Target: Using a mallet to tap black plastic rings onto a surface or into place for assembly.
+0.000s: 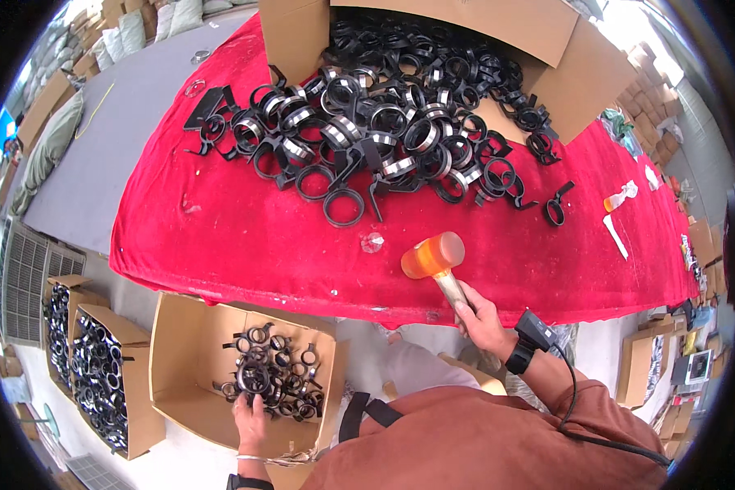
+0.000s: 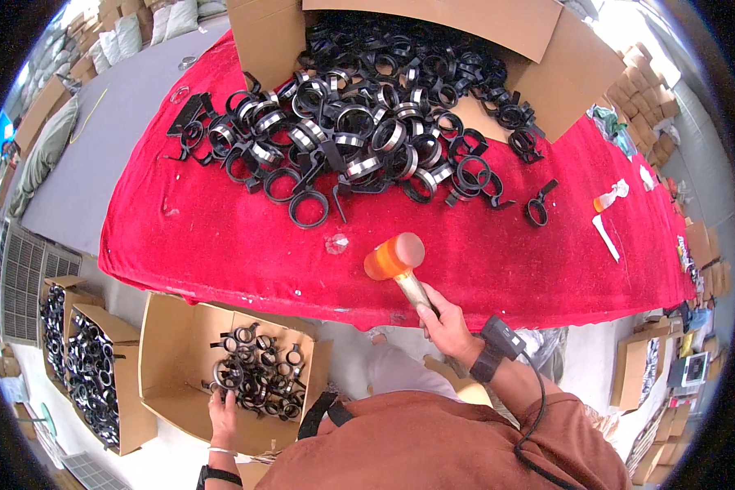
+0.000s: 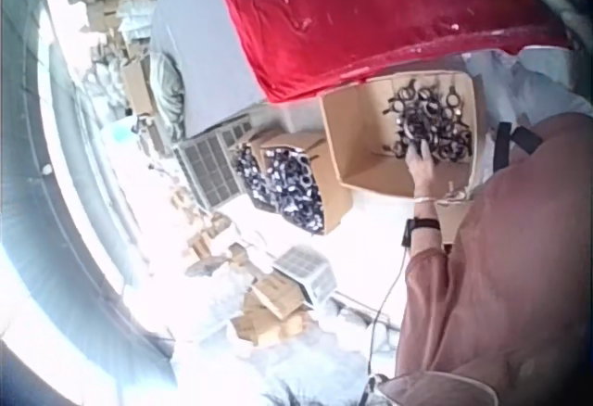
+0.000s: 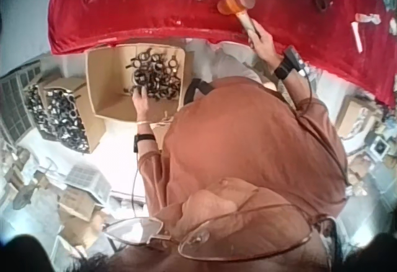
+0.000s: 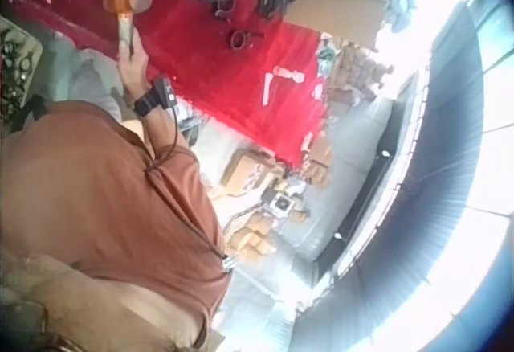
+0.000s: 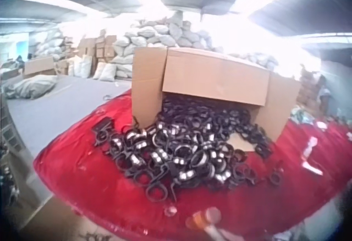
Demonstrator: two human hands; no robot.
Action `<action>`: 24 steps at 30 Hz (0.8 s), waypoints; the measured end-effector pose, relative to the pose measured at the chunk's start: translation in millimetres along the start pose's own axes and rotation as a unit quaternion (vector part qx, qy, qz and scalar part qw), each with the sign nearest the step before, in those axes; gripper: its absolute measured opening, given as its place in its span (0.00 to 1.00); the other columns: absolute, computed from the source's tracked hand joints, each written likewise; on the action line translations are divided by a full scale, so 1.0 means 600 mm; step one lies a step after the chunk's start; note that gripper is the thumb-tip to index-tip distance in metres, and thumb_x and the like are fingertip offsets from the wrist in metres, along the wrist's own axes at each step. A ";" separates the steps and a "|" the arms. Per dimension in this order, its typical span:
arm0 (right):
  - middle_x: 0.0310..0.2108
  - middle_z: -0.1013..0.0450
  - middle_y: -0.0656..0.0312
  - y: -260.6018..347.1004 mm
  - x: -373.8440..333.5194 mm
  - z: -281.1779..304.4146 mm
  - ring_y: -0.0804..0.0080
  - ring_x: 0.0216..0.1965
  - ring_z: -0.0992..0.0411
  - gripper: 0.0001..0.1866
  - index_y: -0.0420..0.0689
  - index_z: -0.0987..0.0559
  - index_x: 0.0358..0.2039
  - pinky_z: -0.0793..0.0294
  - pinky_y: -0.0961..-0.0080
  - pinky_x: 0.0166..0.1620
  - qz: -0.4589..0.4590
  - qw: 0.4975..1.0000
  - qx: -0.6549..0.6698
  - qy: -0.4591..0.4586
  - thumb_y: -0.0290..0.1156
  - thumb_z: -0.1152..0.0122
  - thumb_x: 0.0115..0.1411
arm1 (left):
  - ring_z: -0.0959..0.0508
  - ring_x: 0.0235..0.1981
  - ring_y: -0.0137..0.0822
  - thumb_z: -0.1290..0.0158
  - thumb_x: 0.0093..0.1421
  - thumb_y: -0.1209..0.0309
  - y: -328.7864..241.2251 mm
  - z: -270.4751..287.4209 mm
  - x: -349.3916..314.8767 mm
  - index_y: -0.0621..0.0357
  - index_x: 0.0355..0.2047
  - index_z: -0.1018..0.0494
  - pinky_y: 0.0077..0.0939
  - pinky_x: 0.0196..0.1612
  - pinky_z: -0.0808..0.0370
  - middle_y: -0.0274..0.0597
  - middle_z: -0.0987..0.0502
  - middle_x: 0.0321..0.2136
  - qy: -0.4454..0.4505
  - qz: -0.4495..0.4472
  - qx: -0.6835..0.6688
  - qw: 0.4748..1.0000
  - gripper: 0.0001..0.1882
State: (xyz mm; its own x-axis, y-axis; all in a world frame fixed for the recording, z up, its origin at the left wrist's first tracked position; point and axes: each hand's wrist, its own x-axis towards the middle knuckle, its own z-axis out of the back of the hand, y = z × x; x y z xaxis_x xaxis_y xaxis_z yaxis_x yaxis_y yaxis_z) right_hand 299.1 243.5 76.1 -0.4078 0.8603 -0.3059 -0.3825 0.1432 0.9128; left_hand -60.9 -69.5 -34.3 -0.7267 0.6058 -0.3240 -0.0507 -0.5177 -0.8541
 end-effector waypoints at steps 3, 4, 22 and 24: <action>0.20 0.34 0.68 -0.009 0.000 -0.002 0.84 0.19 0.37 0.25 0.45 0.40 0.61 0.33 0.83 0.23 -0.006 1.000 -0.002 -0.001 0.30 0.53 0.63 | 0.27 0.37 0.48 0.49 0.57 0.70 -0.013 -0.016 0.047 0.70 0.45 0.31 0.40 0.43 0.31 0.53 0.25 0.35 -0.138 -0.220 0.426 0.867 0.18; 0.20 0.34 0.68 -0.008 -0.002 -0.001 0.84 0.19 0.37 0.25 0.45 0.40 0.61 0.33 0.83 0.23 -0.008 1.000 0.002 -0.003 0.30 0.53 0.63 | 0.28 0.39 0.51 0.48 0.56 0.70 -0.108 -0.045 0.066 0.70 0.44 0.31 0.42 0.45 0.32 0.54 0.25 0.35 -0.102 -0.218 0.366 0.899 0.18; 0.21 0.30 0.59 -0.009 0.008 0.013 0.76 0.22 0.30 0.25 0.42 0.37 0.57 0.28 0.75 0.29 -0.043 0.998 -0.032 0.017 0.36 0.50 0.61 | 0.21 0.23 0.38 0.48 0.57 0.63 -0.597 -0.365 0.395 0.64 0.33 0.24 0.28 0.30 0.25 0.47 0.22 0.22 0.095 -0.276 0.191 0.937 0.14; 0.21 0.30 0.59 -0.014 0.008 0.016 0.76 0.22 0.30 0.25 0.42 0.37 0.57 0.28 0.74 0.29 -0.034 0.999 -0.036 0.005 0.36 0.50 0.61 | 0.22 0.20 0.30 0.48 0.59 0.67 -0.619 -0.336 0.360 0.69 0.35 0.27 0.19 0.24 0.25 0.43 0.23 0.22 0.103 -0.212 0.096 0.967 0.14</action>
State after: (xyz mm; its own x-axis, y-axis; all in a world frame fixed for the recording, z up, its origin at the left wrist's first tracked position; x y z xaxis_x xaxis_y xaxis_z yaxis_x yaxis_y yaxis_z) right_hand 308.3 251.4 69.6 -0.3866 0.8451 -0.3694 -0.4686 0.1650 0.8679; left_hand -61.0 375.4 131.0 -0.4612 0.8858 -0.0523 -0.4552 -0.2867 -0.8430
